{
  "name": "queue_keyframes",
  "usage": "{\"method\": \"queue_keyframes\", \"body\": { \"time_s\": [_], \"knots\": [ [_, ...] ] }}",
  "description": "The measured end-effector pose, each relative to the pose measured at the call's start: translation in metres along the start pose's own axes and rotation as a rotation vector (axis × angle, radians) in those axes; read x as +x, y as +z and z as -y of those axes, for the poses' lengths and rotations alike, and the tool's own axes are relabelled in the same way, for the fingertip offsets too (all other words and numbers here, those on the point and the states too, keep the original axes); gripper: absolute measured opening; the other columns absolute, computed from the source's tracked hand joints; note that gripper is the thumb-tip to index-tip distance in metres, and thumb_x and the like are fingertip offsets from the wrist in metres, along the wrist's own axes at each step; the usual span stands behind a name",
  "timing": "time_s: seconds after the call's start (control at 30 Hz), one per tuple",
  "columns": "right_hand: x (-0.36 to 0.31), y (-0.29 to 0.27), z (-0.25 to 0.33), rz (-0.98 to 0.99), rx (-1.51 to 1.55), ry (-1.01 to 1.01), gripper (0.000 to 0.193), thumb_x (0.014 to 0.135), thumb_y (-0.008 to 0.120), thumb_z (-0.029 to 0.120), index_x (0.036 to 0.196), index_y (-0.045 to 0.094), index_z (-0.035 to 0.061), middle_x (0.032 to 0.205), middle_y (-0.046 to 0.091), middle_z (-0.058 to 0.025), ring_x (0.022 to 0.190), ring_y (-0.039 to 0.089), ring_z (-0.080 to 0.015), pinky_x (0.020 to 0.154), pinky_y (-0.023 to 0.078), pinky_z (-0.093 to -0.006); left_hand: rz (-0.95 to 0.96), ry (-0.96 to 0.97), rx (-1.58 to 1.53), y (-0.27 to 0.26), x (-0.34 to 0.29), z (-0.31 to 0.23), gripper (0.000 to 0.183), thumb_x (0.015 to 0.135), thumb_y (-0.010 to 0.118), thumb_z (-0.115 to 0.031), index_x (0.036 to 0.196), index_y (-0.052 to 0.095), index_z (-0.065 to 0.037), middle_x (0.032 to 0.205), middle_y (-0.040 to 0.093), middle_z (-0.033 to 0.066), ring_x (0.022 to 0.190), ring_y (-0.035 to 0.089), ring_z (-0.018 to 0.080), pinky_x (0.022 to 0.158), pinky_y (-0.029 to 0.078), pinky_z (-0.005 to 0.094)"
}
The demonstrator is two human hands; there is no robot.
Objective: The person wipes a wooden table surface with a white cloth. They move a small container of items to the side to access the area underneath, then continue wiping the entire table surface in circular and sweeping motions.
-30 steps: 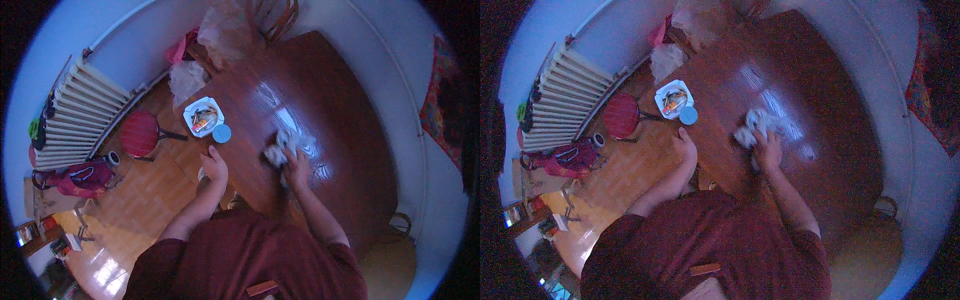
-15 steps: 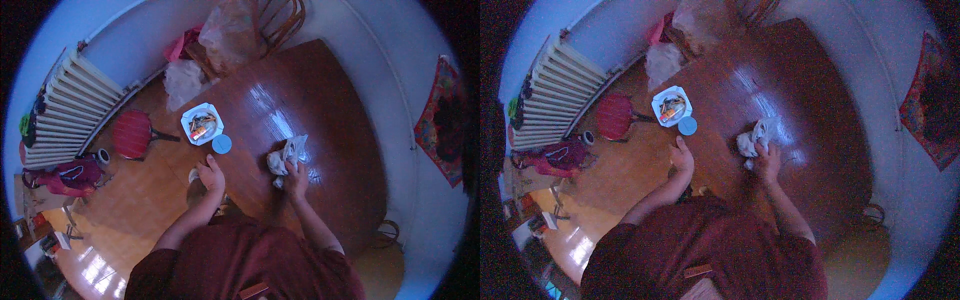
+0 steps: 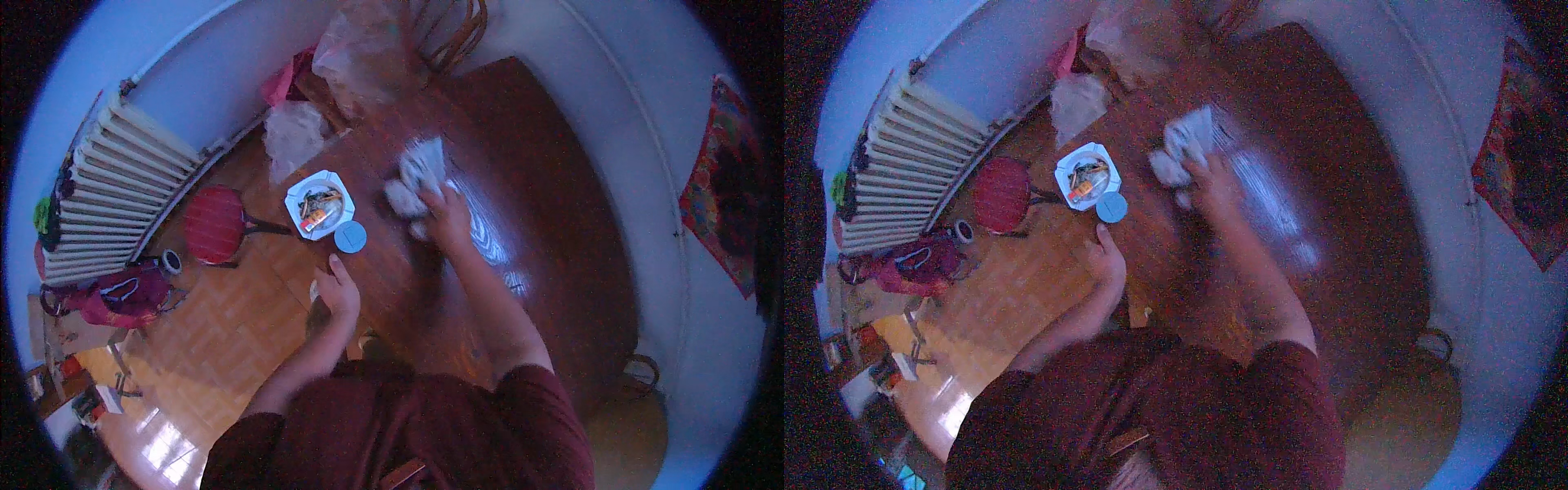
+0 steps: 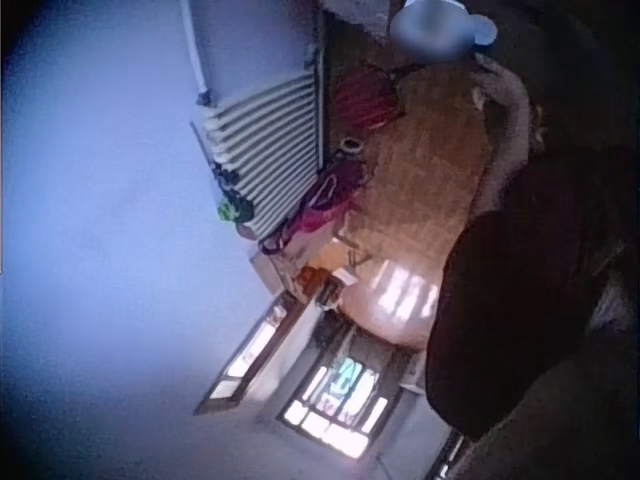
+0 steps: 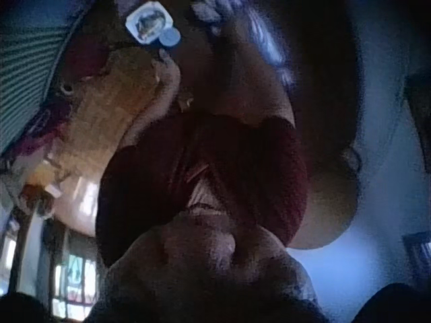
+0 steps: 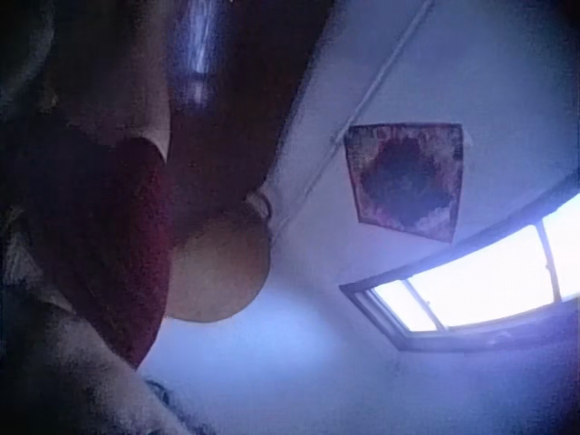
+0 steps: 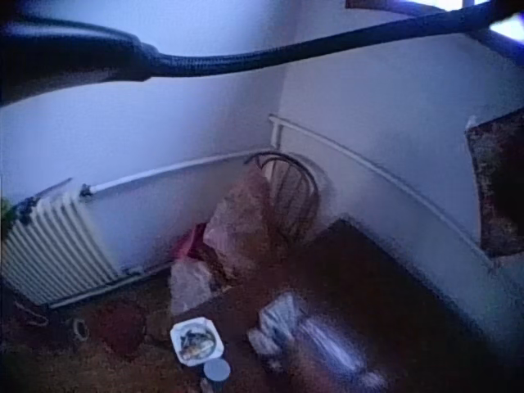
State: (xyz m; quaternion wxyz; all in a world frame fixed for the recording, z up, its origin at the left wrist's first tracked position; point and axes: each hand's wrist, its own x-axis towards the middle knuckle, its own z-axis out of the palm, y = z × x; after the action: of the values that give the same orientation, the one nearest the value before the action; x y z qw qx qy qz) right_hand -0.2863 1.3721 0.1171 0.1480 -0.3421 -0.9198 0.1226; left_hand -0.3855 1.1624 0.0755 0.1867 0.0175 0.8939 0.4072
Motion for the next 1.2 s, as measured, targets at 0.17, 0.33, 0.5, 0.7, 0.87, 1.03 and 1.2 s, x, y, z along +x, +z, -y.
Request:
{"method": "queue_keyframes", "body": {
  "time_s": [0.17,0.33,0.5,0.7,0.87,1.03,1.2],
  "knots": [
    [-0.210,-0.054,-0.062,0.063,-0.144,0.175,0.057,0.062,0.063,0.000,0.115,0.058,0.0201,0.120,0.051,-0.0157,0.108,0.048,-0.0396,0.089,0.043,-0.0465,-0.066,0.046,0.005,0.001,-0.005,-0.002,0.070,0.091,0.042,-0.047,0.113,0.040,0.020,0.106,0.052,0.0381,0.100,0.052,0.0479,0.087,0.042,0.0463],
    [-0.115,-0.046,-0.030,0.012,-0.072,0.264,0.053,0.063,0.061,-0.002,0.112,0.060,0.0204,0.114,0.052,-0.0147,0.100,0.050,-0.0378,0.083,0.045,-0.0447,-0.036,0.037,0.041,0.005,-0.004,0.001,0.069,0.091,0.042,-0.047,0.114,0.041,0.019,0.107,0.053,0.0365,0.098,0.054,0.0477,0.086,0.043,0.0460],
    [0.004,-0.011,-0.014,-0.006,-0.018,0.235,0.049,0.068,0.061,0.002,0.112,0.061,0.0241,0.113,0.052,-0.0141,0.099,0.050,-0.0372,0.084,0.046,-0.0428,-0.047,0.042,0.020,0.015,0.006,0.012,0.068,0.092,0.040,-0.046,0.115,0.043,0.018,0.107,0.054,0.0361,0.098,0.055,0.0462,0.085,0.043,0.0455],
    [-0.113,-0.043,-0.046,-0.028,0.060,0.254,0.048,0.068,0.062,0.002,0.111,0.060,0.0230,0.117,0.051,-0.0132,0.104,0.048,-0.0365,0.087,0.043,-0.0457,-0.099,0.119,0.034,0.025,0.029,0.049,0.064,0.092,0.041,-0.046,0.110,0.049,0.015,0.105,0.056,0.0346,0.095,0.057,0.0427,0.081,0.045,0.0455],
    [-0.325,-0.093,-0.092,-0.078,-0.064,0.611,0.050,0.067,0.066,0.005,0.114,0.058,0.0202,0.124,0.048,-0.0146,0.112,0.046,-0.0370,0.094,0.039,-0.0437,-0.087,0.144,-0.040,0.010,0.003,0.010,0.062,0.092,0.042,-0.045,0.104,0.053,0.014,0.100,0.059,0.0321,0.091,0.059,0.0416,0.077,0.047,0.0453],
    [-0.253,-0.078,-0.075,-0.061,-0.120,0.687,0.052,0.068,0.068,0.007,0.117,0.059,0.0231,0.126,0.049,-0.0116,0.114,0.046,-0.0339,0.096,0.038,-0.0418,-0.043,0.087,-0.058,0.012,-0.001,0.004,0.062,0.092,0.042,-0.044,0.105,0.052,0.016,0.101,0.059,0.0323,0.093,0.059,0.0410,0.079,0.047,0.0447],
    [-0.121,-0.059,-0.051,0.068,0.060,0.449,0.046,0.070,0.067,0.011,0.113,0.061,0.0259,0.126,0.049,-0.0125,0.113,0.045,-0.0360,0.095,0.039,-0.0438,-0.238,0.266,0.193,0.022,0.040,0.049,0.065,0.092,0.040,-0.046,0.105,0.053,0.017,0.099,0.060,0.0317,0.092,0.060,0.0412,0.080,0.048,0.0443]
  ]
}}
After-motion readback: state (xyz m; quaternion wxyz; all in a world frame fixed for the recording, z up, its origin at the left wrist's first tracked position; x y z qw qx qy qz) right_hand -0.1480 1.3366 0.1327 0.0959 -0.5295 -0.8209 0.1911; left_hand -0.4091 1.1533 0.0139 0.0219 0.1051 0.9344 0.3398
